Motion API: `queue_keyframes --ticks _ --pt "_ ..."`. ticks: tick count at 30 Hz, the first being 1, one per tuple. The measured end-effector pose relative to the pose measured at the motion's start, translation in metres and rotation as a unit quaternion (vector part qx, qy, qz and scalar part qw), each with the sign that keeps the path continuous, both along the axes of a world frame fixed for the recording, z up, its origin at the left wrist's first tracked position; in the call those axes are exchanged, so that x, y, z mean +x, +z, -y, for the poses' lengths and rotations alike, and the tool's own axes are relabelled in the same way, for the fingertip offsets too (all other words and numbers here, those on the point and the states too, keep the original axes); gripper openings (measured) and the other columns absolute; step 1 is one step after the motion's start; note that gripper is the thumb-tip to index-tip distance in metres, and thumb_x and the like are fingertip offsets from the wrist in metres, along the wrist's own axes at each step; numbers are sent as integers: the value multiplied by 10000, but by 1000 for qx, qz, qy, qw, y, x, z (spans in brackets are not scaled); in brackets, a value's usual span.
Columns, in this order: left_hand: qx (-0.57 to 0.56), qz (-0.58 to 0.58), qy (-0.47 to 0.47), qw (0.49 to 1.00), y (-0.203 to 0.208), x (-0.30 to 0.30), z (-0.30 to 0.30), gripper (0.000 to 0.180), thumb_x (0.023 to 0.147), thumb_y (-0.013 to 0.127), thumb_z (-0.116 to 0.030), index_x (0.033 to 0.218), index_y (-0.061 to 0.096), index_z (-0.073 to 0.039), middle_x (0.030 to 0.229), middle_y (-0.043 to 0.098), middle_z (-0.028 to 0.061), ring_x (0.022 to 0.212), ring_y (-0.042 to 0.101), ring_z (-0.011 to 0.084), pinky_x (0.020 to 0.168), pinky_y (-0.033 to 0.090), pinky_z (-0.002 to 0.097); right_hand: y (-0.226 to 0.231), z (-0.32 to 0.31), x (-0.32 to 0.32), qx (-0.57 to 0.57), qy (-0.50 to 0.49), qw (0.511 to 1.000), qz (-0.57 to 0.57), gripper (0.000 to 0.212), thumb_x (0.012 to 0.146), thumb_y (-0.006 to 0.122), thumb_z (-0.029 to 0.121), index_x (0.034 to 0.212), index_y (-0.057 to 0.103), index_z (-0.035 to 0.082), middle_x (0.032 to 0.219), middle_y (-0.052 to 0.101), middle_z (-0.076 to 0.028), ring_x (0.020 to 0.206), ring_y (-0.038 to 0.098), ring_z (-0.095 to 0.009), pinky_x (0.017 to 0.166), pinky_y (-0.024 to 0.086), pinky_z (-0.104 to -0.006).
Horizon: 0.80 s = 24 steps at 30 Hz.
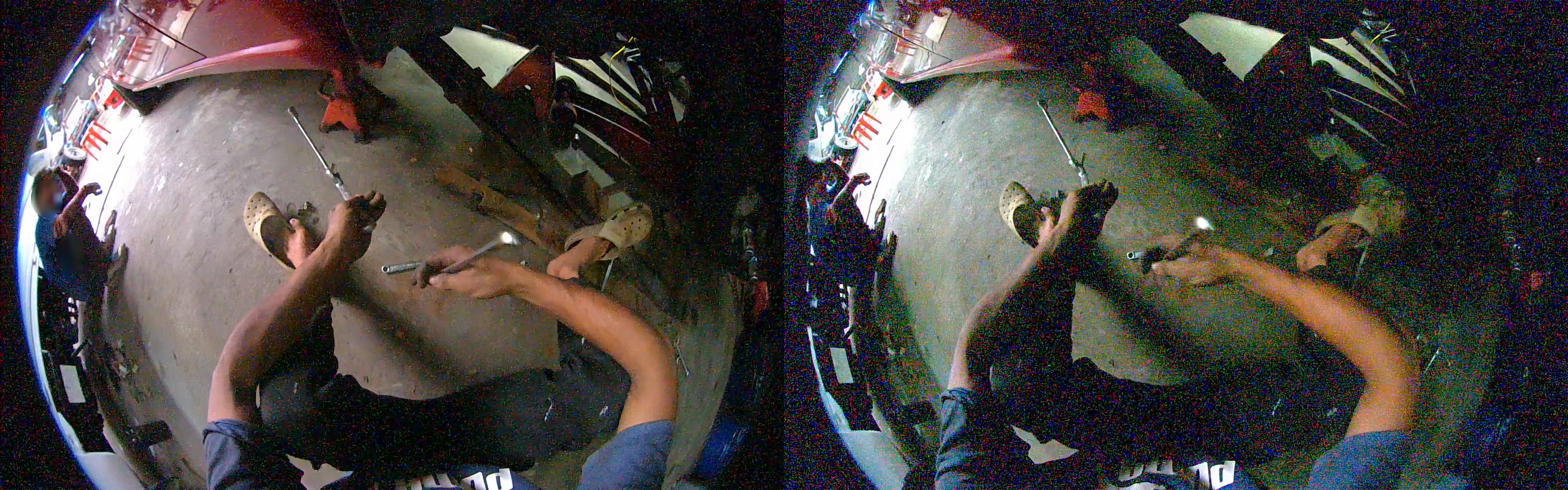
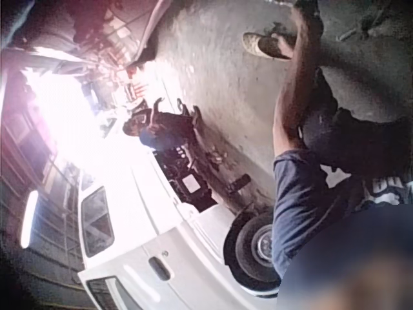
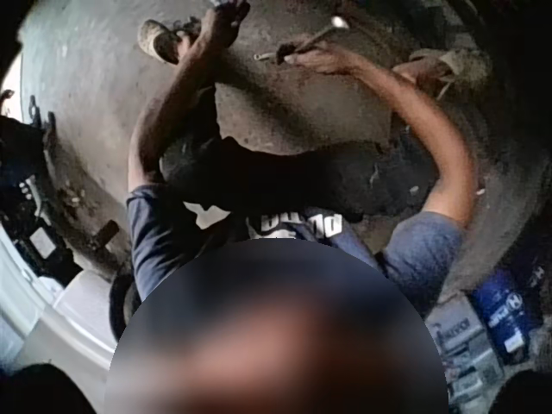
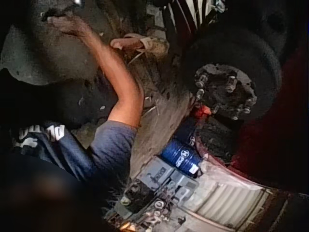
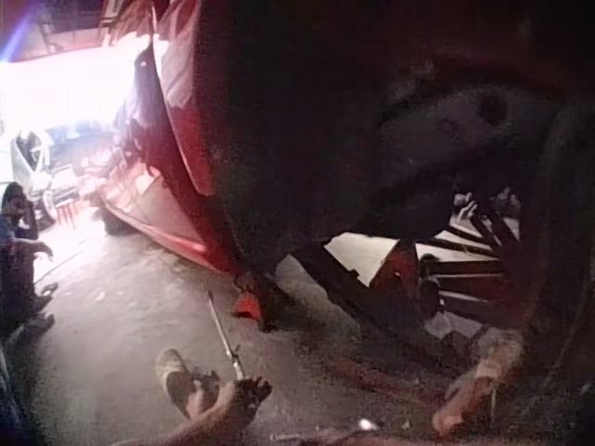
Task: The person sits on the garage floor and repeatedly picks up, compares, and sets down several wrenches while working near a red car on a jack. The person handles multiple wrenches and a socket extension, occasionally reaching toward the vehicle's undercarriage.
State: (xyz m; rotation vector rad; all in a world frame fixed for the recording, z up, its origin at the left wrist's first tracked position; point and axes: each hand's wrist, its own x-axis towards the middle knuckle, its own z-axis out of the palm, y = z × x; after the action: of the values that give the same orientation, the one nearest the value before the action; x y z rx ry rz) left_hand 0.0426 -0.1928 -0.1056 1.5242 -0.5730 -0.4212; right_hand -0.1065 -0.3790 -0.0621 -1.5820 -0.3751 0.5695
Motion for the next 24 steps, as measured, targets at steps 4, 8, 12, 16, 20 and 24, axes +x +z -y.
queue_keyframes --ticks 4,8,12,16,20,24 --pt "172 -160 44 971 -5 -1 7 159 712 443 -94 869 439 -111 798 457 52 779 480 185 628 407 229 17 -5 2 -209 87 971 -70 210 826 455 220 946 516 59 813 546 -45 807 499 -140 705 401 -293" --pt "179 185 1 966 -32 15 0 101 768 407 -95 851 465 -92 791 462 70 774 473 176 634 397 223 29 -8 3 -324 75 939 -83 268 842 437 287 902 483 30 731 524 -38 623 528 -119 514 426 -283" --pt "85 164 76 980 -51 25 -3 92 800 381 -73 814 472 -62 723 458 70 679 481 183 614 419 231 22 -8 -6 -196 3 957 -212 269 844 432 296 868 467 30 676 503 -33 511 498 -110 439 405 -263" --pt "-96 -182 126 971 -40 29 3 82 798 398 -29 748 462 -22 644 428 37 582 481 152 635 444 219 10 -11 -14 -138 -59 945 -290 254 838 444 293 882 465 43 660 499 -35 479 475 -105 400 394 -265" --pt "-86 -171 100 976 -19 22 3 53 779 415 7 741 441 -18 678 427 32 609 476 136 676 456 257 12 -11 -10 -77 -73 941 -322 230 830 463 274 905 459 57 666 492 -45 474 462 -99 378 398 -271" --pt "-114 -251 153 949 -6 13 12 54 776 399 35 787 437 -2 710 437 42 673 509 157 724 467 306 18 -11 -5 5 -45 932 -361 199 824 475 233 921 430 65 681 509 -66 464 457 -111 424 444 -291"
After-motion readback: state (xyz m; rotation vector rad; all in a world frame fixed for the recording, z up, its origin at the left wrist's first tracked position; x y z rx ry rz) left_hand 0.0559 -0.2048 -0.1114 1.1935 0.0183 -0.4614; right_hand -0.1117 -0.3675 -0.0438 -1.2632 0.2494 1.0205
